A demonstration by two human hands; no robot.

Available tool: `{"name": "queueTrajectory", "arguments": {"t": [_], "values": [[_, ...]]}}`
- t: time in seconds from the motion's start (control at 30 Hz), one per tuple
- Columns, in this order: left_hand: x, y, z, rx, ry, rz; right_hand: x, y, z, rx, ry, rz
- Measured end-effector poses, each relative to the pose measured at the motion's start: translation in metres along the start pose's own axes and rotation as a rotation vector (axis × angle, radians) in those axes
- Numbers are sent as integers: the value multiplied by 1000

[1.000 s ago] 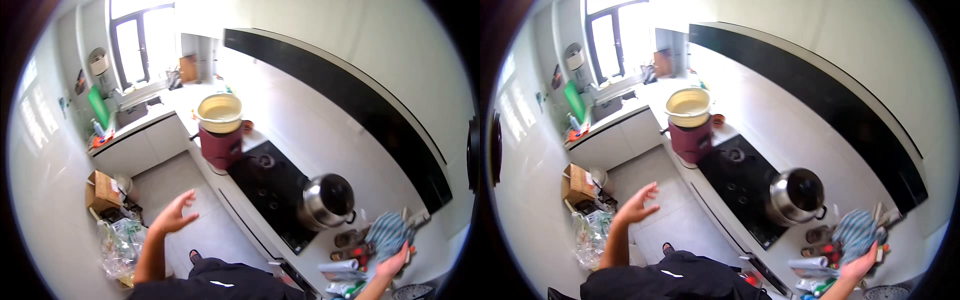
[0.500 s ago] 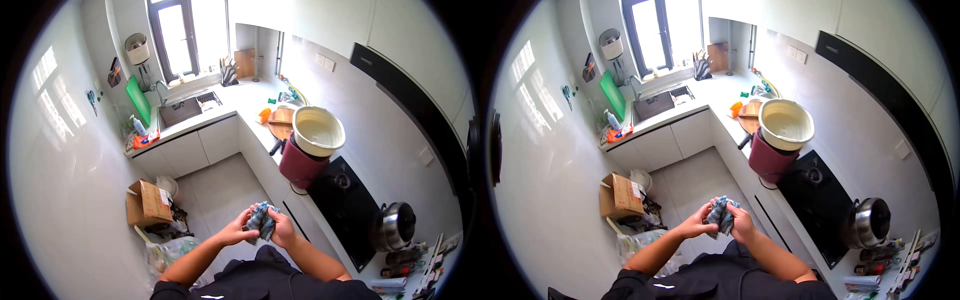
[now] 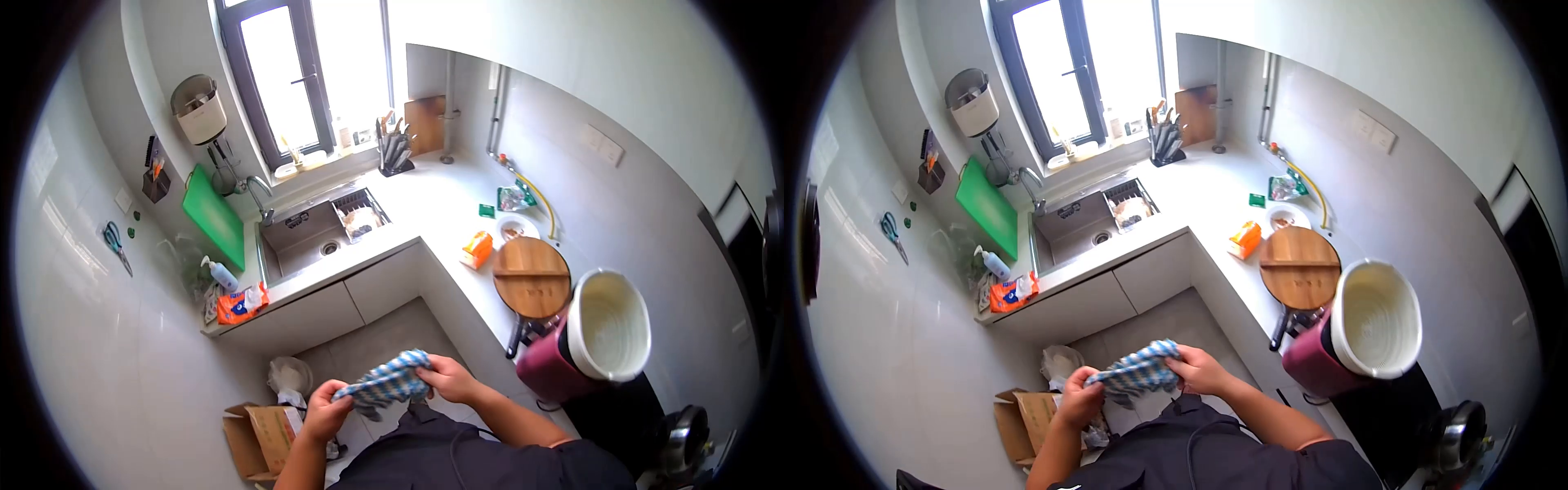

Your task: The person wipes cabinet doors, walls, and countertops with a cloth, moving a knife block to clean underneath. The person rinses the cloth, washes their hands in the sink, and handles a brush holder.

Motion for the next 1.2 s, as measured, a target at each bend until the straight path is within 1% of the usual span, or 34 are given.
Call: {"name": "queueTrajectory", "arguments": {"t": [0.03, 0.07, 0.1, 0.13, 0.17, 0.2, 0.23, 0.27, 0.33, 0.37, 0.4, 0.47, 0.5, 0.53, 0.57, 0.6, 0.67, 0.73, 0.77, 0.8, 0.83, 0.87, 0.93, 0.97, 1.0, 1.03, 1.07, 1.1, 1.13, 1.17, 1.2], "values": [[-23, -1, 14, -13, -109, -125, 14, -7, 36, 38, 6, 14], [-50, -7, 27, -41, -221, -253, 23, -12, 73, 86, -19, 123], [-80, -11, 50, -14, -148, -386, 31, -23, 116, 82, 63, 169], [-95, -8, 61, -2, -85, -528, 32, -32, 153, 86, 128, 219], [-64, 43, 79, -62, 112, -529, 35, -32, 187, 121, 22, 232], [-63, 58, 101, -115, 51, -409, 39, -33, 221, 158, -85, 237], [-67, 75, 118, -180, 21, -437, 43, -41, 257, 99, -136, 305], [-77, 90, 140, -231, -11, -457, 44, -42, 290, 109, -197, 348], [-97, 138, 175, -240, -114, -494, 48, -60, 359, -15, -197, 472], [-101, 158, 195, -404, -96, -479, 21, -39, 399, 42, -179, 303], [-106, 182, 217, -417, -98, -447, 4, -33, 437, 27, -183, 240], [-103, 246, 265, -384, -115, -462, -13, -24, 504, -27, -303, 142], [-111, 268, 294, -422, -52, -465, -32, -20, 533, -37, -322, 148], [-122, 289, 325, -469, 1, -474, -51, -13, 563, -176, -316, 11], [-118, 316, 358, -484, -14, -403, -72, -2, 593, -306, -307, -133], [-115, 342, 386, -503, -23, -333, -88, 13, 624, -365, -278, -367], [-138, 382, 435, -553, 163, -64, -91, 17, 692, -414, -188, -169], [-127, 433, 491, -431, 164, 22, -57, 8, 777, -343, -106, -194], [-130, 447, 518, -555, 119, 150, -61, 14, 828, -270, 78, -228], [-130, 456, 540, -668, 69, 281, -33, -2, 867, -274, 98, -155], [-135, 466, 554, -693, 191, 326, -37, 1, 918, -219, 116, -12], [-133, 479, 566, -709, 275, 346, -28, -8, 949, -201, 136, -22], [-128, 504, 592, -729, 446, 380, -47, -7, 1002, -63, 243, -130], [-134, 494, 601, -808, 450, 341, -21, -13, 999, 92, 22, -645], [-123, 502, 607, -816, 516, 323, -33, -9, 1006, 173, 151, -733], [-120, 499, 615, -800, 542, 321, -30, -13, 998, 87, -36, -628], [-118, 497, 619, -793, 569, 319, -51, 1, 996, 104, 10, -355], [-112, 494, 627, -801, 570, 269, -65, 7, 980, 82, 190, -205], [-103, 490, 640, -811, 570, 217, -73, 17, 963, -72, -45, 160], [-97, 486, 651, -799, 578, 165, -102, 29, 950, -307, -69, 131], [-81, 487, 664, -763, 574, 89, -115, 39, 931, -538, -218, 53]]}}
Point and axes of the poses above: each hand's wrist, its own z-axis towards the middle knuckle, its own y-axis out of the back of the hand, x = y × z, the point moved 1 cm from there along z, towards the middle knuckle, and after that the axes turned 8 degrees about z, right-handed, at the moved point
